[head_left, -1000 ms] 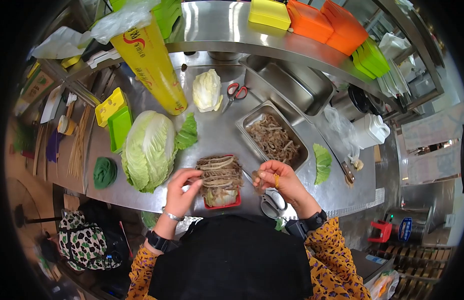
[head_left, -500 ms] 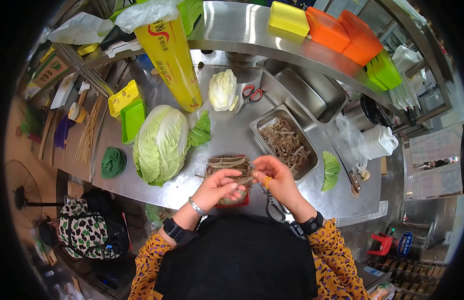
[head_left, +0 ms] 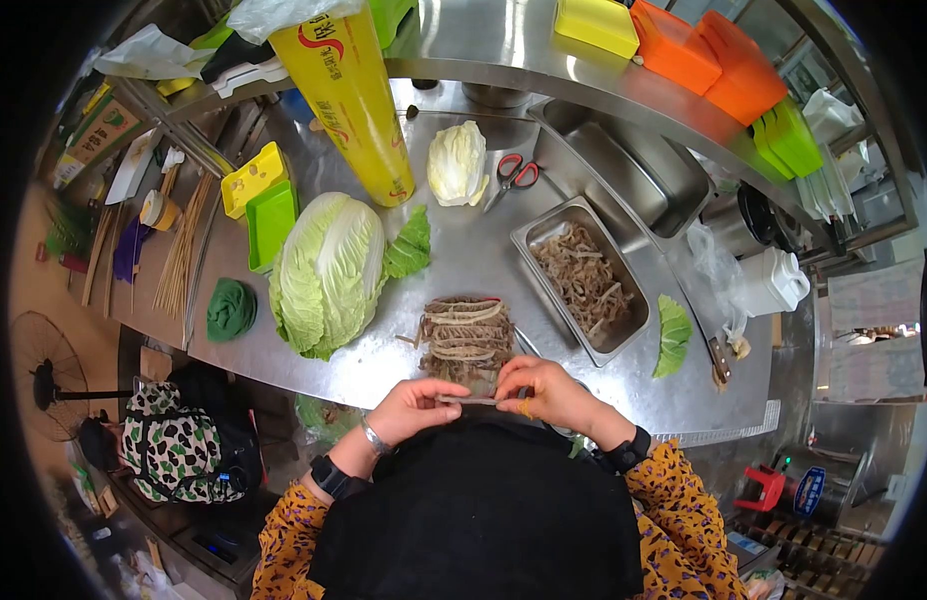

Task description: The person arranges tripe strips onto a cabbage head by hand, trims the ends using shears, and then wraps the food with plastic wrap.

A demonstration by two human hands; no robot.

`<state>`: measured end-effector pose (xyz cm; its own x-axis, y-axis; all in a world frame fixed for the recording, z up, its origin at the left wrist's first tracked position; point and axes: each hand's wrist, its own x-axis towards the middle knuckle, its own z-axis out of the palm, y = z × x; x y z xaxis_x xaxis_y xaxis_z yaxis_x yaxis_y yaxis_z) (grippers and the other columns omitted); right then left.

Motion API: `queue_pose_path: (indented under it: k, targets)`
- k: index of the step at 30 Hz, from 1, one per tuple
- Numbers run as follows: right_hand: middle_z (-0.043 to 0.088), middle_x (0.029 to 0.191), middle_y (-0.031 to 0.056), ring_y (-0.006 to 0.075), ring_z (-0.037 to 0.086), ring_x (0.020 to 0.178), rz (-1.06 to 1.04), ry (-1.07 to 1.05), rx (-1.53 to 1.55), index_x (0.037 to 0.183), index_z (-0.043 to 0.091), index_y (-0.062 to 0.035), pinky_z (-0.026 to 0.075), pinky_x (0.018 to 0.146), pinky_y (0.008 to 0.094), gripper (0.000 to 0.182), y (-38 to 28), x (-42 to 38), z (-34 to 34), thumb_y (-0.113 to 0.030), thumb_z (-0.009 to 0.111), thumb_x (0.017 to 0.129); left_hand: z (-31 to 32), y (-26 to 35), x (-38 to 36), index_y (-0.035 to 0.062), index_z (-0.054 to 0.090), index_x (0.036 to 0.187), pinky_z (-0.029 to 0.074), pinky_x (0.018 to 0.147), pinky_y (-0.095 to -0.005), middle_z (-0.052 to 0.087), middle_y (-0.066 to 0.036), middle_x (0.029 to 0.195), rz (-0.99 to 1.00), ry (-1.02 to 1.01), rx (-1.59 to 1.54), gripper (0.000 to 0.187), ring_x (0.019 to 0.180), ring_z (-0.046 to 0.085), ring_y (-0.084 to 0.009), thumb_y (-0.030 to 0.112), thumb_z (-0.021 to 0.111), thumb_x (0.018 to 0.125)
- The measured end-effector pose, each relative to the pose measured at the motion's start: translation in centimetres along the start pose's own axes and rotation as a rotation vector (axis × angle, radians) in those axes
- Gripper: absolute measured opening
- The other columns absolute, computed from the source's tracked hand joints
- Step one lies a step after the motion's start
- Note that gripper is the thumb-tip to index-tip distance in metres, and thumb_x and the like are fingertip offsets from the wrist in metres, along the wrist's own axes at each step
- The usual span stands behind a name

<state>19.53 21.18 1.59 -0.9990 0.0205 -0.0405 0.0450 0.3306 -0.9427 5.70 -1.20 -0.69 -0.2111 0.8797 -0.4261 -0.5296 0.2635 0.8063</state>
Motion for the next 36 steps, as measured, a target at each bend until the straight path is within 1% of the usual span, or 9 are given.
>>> queue_pose_path:
  k: [5,7,10,15,17,24,25,31,36]
  targets:
    - [0.064,0.078,0.0073,0.0184,0.063,0.072,0.337,-0.030,0.190,0.090,0.067,-0.0037,0.050,0.067,0.0292,0.013,2.0,0.0,1.8,-0.008,0.073,0.079,-0.6,-1.4,0.1,0.0037,0.067,0.113,0.049,0.068,-0.0181,0.068,-0.002,0.093,-0.161,0.130,0.118,0.025,0.076,0.060,-0.0050,0.003,0.066,0.088]
    - [0.065,0.080,0.0084,0.0167,0.064,0.071,0.393,0.061,0.146,0.092,0.066,-0.0031,0.050,0.065,0.0288,0.014,2.1,0.5,2.4,-0.008,0.072,0.080,-1.2,-2.1,0.8,0.0042,0.069,0.107,0.048,0.066,-0.0185,0.066,0.001,0.085,0.125,0.261,0.313,0.020,0.073,0.058,-0.0044,0.005,0.067,0.087]
    - [0.064,0.079,0.0088,0.0174,0.063,0.070,0.300,0.163,0.074,0.090,0.064,-0.0030,0.050,0.063,0.0294,0.013,1.8,1.6,2.8,-0.006,0.071,0.080,-1.8,-2.2,1.9,0.0048,0.069,0.099,0.047,0.064,-0.0196,0.063,0.003,0.082,0.283,0.424,0.428,0.014,0.070,0.055,-0.0043,0.005,0.069,0.085]
    - [0.060,0.075,0.0058,0.0177,0.061,0.064,0.098,0.248,-0.211,0.085,0.063,-0.0055,0.049,0.058,0.0294,0.014,2.3,3.1,3.2,-0.006,0.074,0.076,-2.8,-3.2,3.4,0.0035,0.068,0.090,0.048,0.063,-0.0215,0.060,-0.001,0.086,0.229,0.504,0.331,0.010,0.067,0.056,-0.0067,0.004,0.071,0.080]
    - [0.059,0.075,0.0066,0.0208,0.061,0.064,0.044,0.274,-0.300,0.083,0.063,-0.0061,0.049,0.058,0.0311,0.015,2.3,3.4,3.1,-0.006,0.074,0.074,-3.1,-3.2,3.8,0.0043,0.067,0.089,0.048,0.063,-0.0224,0.058,-0.002,0.082,0.353,0.578,0.581,0.014,0.065,0.056,-0.0087,0.004,0.073,0.077]
    - [0.058,0.079,0.0064,0.0259,0.061,0.072,0.038,0.298,-0.364,0.084,0.061,-0.0095,0.049,0.061,0.0369,0.014,3.0,3.1,3.1,-0.010,0.072,0.074,-3.3,-2.8,3.8,0.0053,0.062,0.088,0.045,0.061,-0.0219,0.053,-0.001,0.084,0.377,0.572,0.669,0.022,0.068,0.053,-0.0096,0.003,0.076,0.072]
    - [0.057,0.081,0.0067,0.0305,0.061,0.075,0.025,0.299,-0.352,0.082,0.059,-0.0127,0.049,0.062,0.0416,0.010,2.9,3.1,3.0,-0.015,0.067,0.076,-3.3,-2.7,3.7,0.0058,0.062,0.088,0.045,0.059,-0.0220,0.052,-0.001,0.083,0.419,0.570,0.716,0.024,0.066,0.052,-0.0094,0.003,0.078,0.070]
    - [0.057,0.082,0.0073,0.0313,0.061,0.075,0.039,0.257,-0.410,0.080,0.057,-0.0112,0.048,0.062,0.0434,0.012,3.0,3.3,2.9,-0.014,0.068,0.074,-2.8,-2.1,4.2,0.0044,0.063,0.081,0.043,0.051,-0.0217,0.055,-0.002,0.076,0.457,0.413,0.820,0.015,0.057,0.053,-0.0092,-0.004,0.072,0.073]
    - [0.057,0.081,0.0073,0.0314,0.061,0.074,0.020,0.279,-0.406,0.078,0.057,-0.0106,0.048,0.061,0.0433,0.012,2.8,3.3,2.5,-0.013,0.067,0.074,-2.4,-1.7,4.4,0.0038,0.063,0.080,0.046,0.053,-0.0220,0.056,-0.003,0.075,0.441,0.414,0.777,0.012,0.060,0.057,-0.0098,-0.002,0.073,0.075]
